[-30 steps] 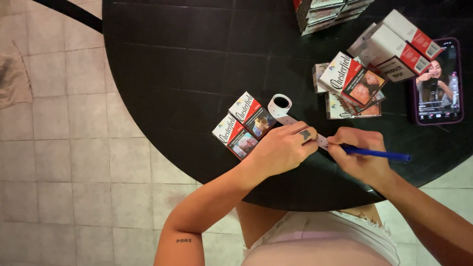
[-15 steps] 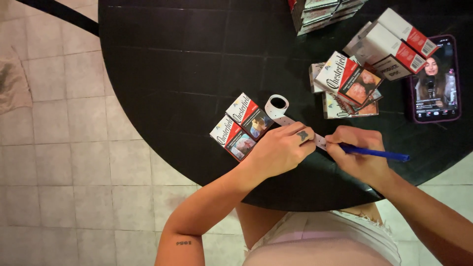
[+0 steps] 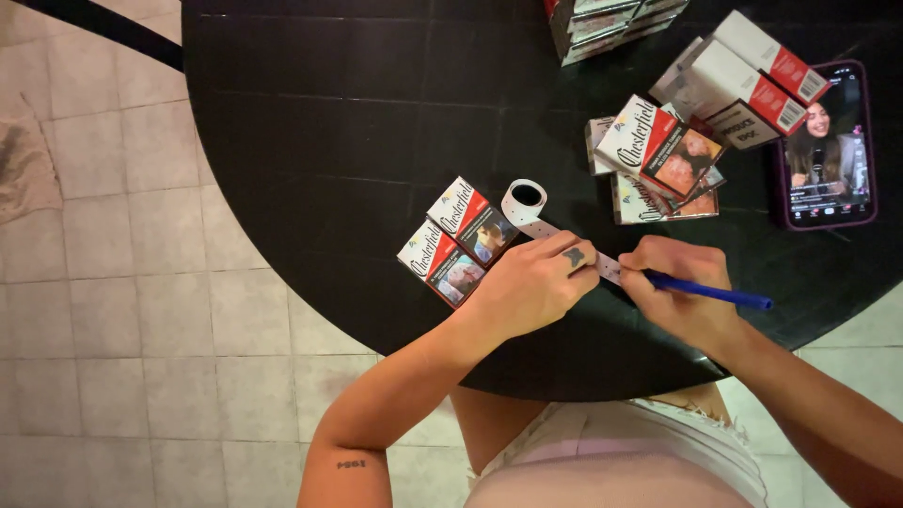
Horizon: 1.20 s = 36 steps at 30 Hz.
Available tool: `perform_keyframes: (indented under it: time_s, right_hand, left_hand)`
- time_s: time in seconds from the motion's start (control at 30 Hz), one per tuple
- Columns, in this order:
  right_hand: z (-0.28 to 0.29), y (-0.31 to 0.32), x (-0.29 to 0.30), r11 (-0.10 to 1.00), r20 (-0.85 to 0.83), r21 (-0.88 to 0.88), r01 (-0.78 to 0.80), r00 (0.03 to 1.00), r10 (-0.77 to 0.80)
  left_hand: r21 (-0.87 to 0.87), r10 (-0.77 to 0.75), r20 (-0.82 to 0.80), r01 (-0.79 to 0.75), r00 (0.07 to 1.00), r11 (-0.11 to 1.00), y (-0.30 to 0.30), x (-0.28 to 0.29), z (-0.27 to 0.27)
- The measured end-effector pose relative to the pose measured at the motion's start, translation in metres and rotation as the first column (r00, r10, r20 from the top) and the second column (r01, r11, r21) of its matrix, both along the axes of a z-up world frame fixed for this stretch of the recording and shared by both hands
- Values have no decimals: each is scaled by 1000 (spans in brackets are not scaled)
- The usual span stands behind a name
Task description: Labeling and organizing cigarette packs on a table using tape and a pen.
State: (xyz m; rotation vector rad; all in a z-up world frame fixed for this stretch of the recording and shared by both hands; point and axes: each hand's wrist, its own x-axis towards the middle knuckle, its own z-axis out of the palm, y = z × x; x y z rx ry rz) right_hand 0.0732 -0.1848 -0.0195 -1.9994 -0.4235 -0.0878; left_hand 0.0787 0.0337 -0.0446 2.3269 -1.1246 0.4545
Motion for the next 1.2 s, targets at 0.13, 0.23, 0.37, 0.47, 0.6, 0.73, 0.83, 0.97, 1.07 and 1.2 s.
perform_keyframes:
  time_s: [0.13, 0.23, 0.37, 0.47, 0.6, 0.73, 0.83, 0.97, 1.07, 1.2]
  right_hand:
    - [0, 3, 1, 999, 44, 26, 32, 998, -33]
    - [8, 4, 1, 1000, -5, 20, -3, 1000, 4]
    - [-7, -3, -1, 995, 5, -17, 95, 995, -95]
    - [-11, -6, -6, 990, -6, 1, 138, 990, -138]
    - [6, -1, -17, 989, -14, -3, 145, 989, -145]
    - [28, -12, -28, 987, 289, -158, 1, 956, 45]
    - [20, -40, -40, 942, 273, -329, 70, 962, 24]
    - [18, -84, -47, 816, 219, -552, 173, 974, -58]
    - [17, -108, -51, 660, 195, -704, 261, 965, -174]
    - [21, -116, -55, 508, 192, -807, 300, 948, -255]
  left_hand:
    - [-1, 27, 30, -27, 999, 1000, -2, 0, 1]
    - [-18, 9, 24, -8, 1000, 1000, -2, 0, -2]
    - [-28, -26, -29, 26, 999, 999, -1, 1, -8]
    - [0, -16, -16, 16, 1000, 1000, -2, -1, -9]
    - [-29, -48, -81, 46, 996, 999, 0, -1, -8]
    - [-36, -53, 16, 53, 998, 998, -1, 2, 24]
    - [-58, -55, 42, 58, 998, 997, -2, 2, 25]
    - [-50, -58, 29, 60, 998, 997, -4, 2, 27]
    - [-66, -52, 21, 53, 998, 996, -6, 0, 32]
    - [-132, -15, 19, 17, 1000, 991, -12, -3, 36]
